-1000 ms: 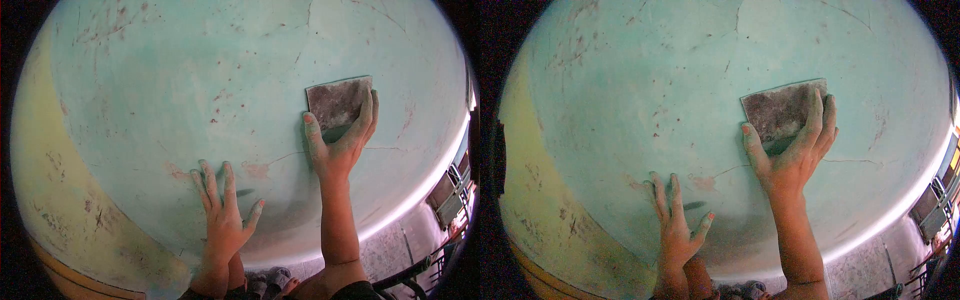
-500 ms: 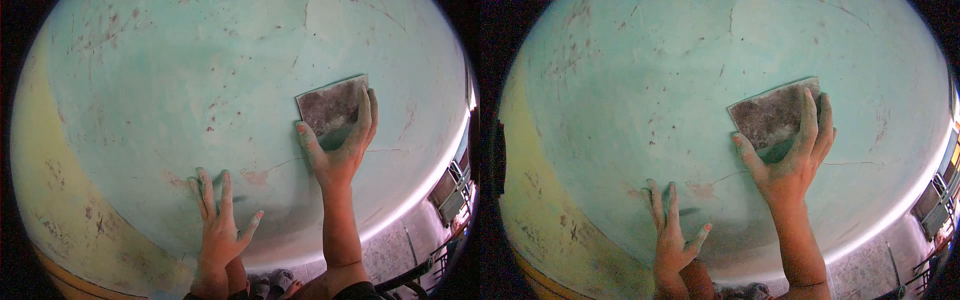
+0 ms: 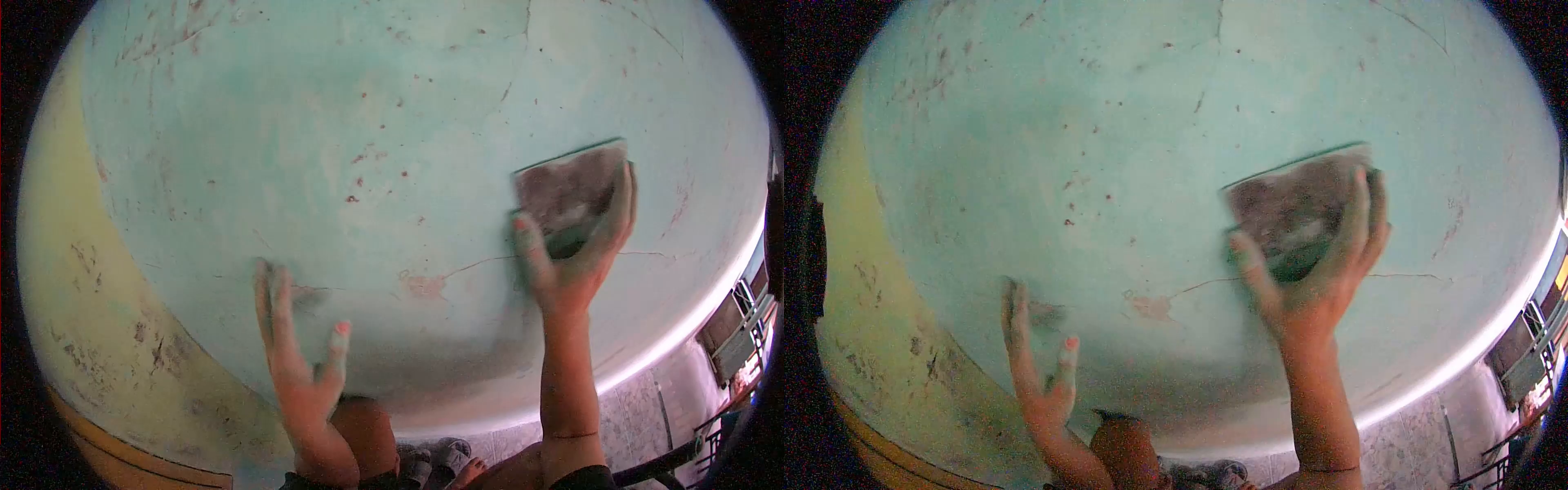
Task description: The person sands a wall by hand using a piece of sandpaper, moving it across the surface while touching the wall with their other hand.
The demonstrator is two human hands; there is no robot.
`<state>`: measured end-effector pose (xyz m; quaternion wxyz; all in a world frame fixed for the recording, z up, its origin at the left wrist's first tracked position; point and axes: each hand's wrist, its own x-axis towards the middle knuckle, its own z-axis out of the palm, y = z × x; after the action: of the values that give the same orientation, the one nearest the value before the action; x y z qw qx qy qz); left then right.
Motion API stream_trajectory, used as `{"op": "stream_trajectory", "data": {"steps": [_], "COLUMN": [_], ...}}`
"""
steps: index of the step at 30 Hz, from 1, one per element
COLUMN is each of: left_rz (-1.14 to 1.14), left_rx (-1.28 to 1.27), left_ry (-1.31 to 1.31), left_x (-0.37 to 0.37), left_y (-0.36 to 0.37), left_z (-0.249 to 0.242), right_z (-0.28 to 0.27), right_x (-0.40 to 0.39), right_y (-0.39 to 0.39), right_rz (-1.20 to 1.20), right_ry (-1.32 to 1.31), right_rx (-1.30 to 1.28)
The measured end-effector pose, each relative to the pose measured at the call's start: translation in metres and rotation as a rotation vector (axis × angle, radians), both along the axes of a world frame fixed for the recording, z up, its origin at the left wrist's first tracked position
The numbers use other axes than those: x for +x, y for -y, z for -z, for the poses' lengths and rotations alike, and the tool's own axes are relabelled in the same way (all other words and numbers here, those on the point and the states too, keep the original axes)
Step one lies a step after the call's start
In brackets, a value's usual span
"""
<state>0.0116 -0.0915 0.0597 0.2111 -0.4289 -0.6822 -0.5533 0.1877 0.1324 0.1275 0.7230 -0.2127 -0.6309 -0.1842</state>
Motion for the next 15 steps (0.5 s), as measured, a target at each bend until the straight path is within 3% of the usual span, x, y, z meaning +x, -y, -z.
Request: {"op": "stream_trajectory", "data": {"steps": [2,3,5,8,9,15], "left_rz": [-0.070,-0.152,-0.125,-0.099,-0.092,-0.128], "left_rx": [-0.048,-0.088,-0.100,-0.115,-0.123,-0.105], "left_ry": [-0.066,-0.140,-0.116,-0.111,-0.131,-0.130], "left_x": [0.005,0.007,0.008,0.006,0.006,0.002], "left_y": [-0.004,-0.007,-0.004,0.000,0.000,-0.009], "left_z": [0.007,0.008,0.005,0.003,0.004,0.004], "right_z": [0.011,0.014,0.008,-0.001,-0.001,0.015], "right_x": [-0.003,-0.007,-0.002,0.015,0.015,-0.016], "right_y": [0.015,0.031,0.019,-0.008,-0.009,0.025], "right_rz": [-0.163,-0.027,-0.036,-0.015,-0.012,-0.036], "right_ry": [0.154,0.311,0.214,-0.091,-0.085,0.347], "right_rx": [0.063,0.039,0.099,-0.038,-0.032,0.093]}}
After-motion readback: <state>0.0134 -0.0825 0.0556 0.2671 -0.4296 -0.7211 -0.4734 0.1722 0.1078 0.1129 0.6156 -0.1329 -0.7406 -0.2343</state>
